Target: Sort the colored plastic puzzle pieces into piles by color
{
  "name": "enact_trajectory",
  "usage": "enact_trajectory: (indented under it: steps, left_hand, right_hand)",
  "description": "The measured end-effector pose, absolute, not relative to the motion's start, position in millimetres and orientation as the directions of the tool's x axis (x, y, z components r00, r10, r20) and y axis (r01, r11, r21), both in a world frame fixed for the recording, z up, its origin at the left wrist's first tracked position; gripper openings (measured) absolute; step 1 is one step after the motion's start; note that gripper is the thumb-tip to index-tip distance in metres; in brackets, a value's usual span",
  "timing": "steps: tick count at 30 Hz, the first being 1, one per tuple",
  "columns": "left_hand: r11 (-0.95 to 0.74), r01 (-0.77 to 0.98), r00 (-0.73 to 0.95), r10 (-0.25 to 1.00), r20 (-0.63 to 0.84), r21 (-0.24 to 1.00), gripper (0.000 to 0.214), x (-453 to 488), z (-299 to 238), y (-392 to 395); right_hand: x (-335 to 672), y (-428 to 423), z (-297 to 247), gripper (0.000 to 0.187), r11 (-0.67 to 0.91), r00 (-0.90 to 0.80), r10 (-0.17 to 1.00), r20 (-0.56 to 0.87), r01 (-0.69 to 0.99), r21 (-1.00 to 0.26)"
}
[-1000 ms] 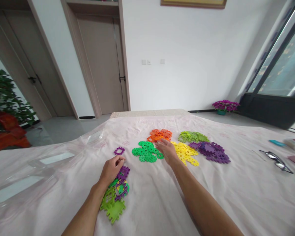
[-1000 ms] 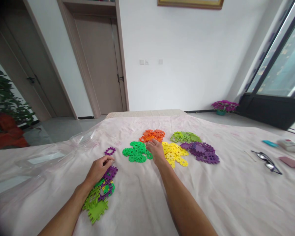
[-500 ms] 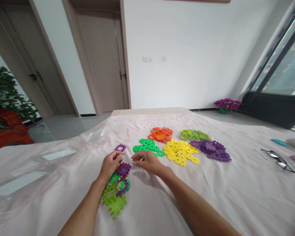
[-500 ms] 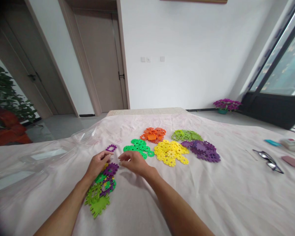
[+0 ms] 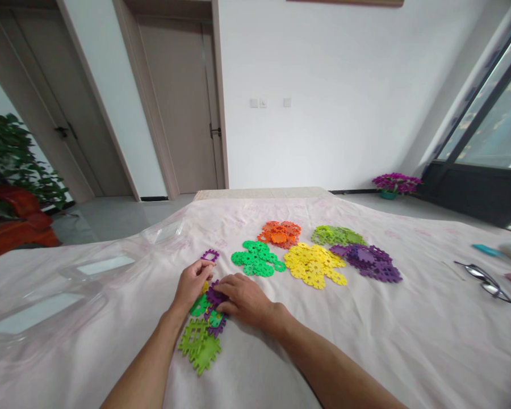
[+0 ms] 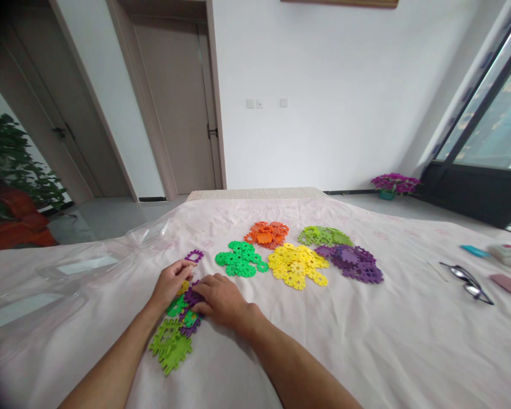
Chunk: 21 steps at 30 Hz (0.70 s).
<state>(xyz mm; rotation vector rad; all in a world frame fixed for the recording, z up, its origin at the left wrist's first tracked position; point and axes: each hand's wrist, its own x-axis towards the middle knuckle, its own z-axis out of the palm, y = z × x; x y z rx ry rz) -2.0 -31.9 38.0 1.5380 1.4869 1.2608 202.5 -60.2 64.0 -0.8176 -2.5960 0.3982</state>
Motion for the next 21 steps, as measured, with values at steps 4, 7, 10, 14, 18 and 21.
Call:
enact_trajectory:
  steps: [4, 7, 10, 14, 18, 21]
  left_hand:
    - [-0.144, 0.368, -0.098, 0.976, 0.192, 0.919, 0.036, -2, 37, -32]
    - [-0.137, 0.347, -0.095, 0.979, 0.180, 0.928, 0.037, -2, 36, -31]
    - [-0.137, 0.355, -0.099, 0.978, 0.183, 0.925, 0.038, -2, 34, -30]
    - [-0.133, 0.374, -0.098, 0.978, 0.182, 0.918, 0.039, -3, 31, -29]
    - [-0.122, 0.384, -0.094, 0.981, 0.170, 0.915, 0.039, -2, 30, -29]
    - [-0.118, 0.400, -0.095, 0.981, 0.169, 0.909, 0.039, -1, 33, -31]
  right_hand:
    - [203, -61, 68, 0.035, 0.685, -0.639, 0.721, 0.267, 0.597, -0.418]
    - [207, -57, 70, 0.033, 0.542, -0.481, 0.837, 0.260, 0.665, -0.514]
    - [218, -42, 69, 0.029, 0.439, -0.337, 0.898, 0.281, 0.660, -0.610]
    - [248, -8, 68, 0.028, 0.289, -0.167, 0.957, 0.236, 0.541, -0.790]
    - [291, 20, 69, 0.014, 0.080, 0.056, 0.994, 0.095, 0.218, -0.973]
    - [325, 32, 70, 0.010, 0.098, 0.252, 0.964, 0.089, -0.023, -0.995]
